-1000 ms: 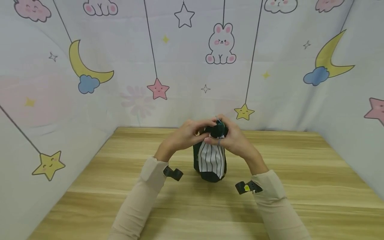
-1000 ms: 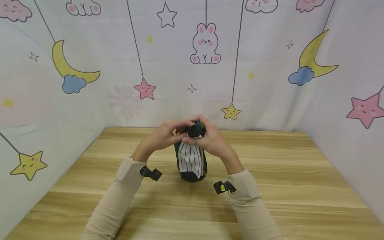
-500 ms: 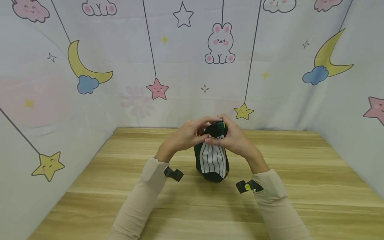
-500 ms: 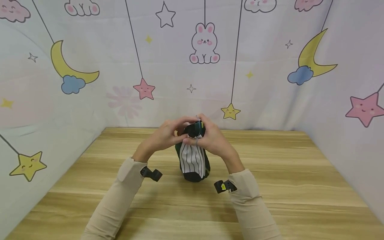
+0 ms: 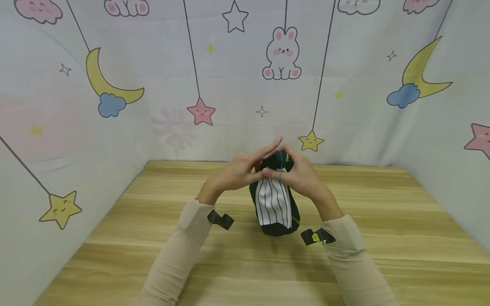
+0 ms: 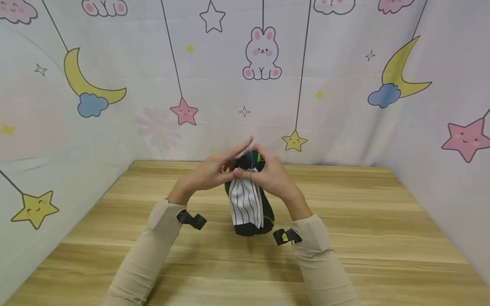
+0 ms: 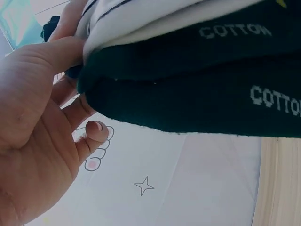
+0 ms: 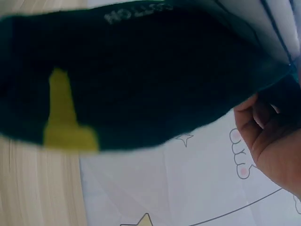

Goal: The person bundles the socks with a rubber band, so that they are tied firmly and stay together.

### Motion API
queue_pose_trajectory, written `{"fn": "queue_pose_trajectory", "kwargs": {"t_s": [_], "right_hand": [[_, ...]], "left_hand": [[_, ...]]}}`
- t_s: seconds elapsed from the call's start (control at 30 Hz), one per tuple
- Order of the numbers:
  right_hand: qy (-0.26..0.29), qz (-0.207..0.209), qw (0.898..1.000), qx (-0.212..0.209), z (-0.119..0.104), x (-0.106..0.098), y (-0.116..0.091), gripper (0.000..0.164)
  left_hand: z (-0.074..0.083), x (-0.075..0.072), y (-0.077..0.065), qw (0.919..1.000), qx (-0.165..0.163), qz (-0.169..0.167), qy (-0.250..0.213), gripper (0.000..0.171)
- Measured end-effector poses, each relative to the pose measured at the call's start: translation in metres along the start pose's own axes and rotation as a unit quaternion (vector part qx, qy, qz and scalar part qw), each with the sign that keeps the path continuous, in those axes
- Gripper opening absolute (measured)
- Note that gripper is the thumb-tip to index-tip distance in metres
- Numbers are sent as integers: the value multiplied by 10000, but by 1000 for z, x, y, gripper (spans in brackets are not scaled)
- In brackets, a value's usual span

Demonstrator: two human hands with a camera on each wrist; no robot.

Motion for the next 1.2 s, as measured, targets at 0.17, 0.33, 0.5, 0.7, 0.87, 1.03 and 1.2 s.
{"fn": "queue_pose_trajectory", "kwargs": {"t_s": [0.17, 0.33, 0.5, 0.7, 0.87, 1.03, 1.2], "right_hand": [[-15, 369, 9992, -125, -4, -1, 0, 31], [288, 1350, 9880, -693, -9, -16, -3, 29], [708, 2135, 9681, -1106, -8, -36, -7, 30], [1033, 2849, 9414, -1484, -10, -53, -10, 26], [1206, 3045, 9316, -1573, -11, -54, -11, 30], [1210, 2683, 9438, -1504, -13, -46, -8, 31], [1212, 2463, 9496, -1516, -17, -40, -6, 30]], "left_hand": [[1, -4, -1, 9997, -196, 174, -24, 83], [-2, -9, -2, 9972, -383, 555, -316, 86], [-3, -12, -3, 9954, -404, 779, -391, 87], [-3, -10, -2, 9959, -402, 735, -330, 86], [-4, -4, -1, 9978, -402, 520, -121, 85], [0, 2, 3, 9972, -275, 570, -391, 86], [5, 5, 5, 9938, -185, 821, -723, 78]]}}
Point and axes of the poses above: each hand's wrist, its own y-axis towards the middle knuckle, its own x-axis out of the palm, z = x × y, the point moved 5 cm from there along y, towards the middle knuckle, and after that the axes turned 7 degrees about -y, right-handed, at the moved point
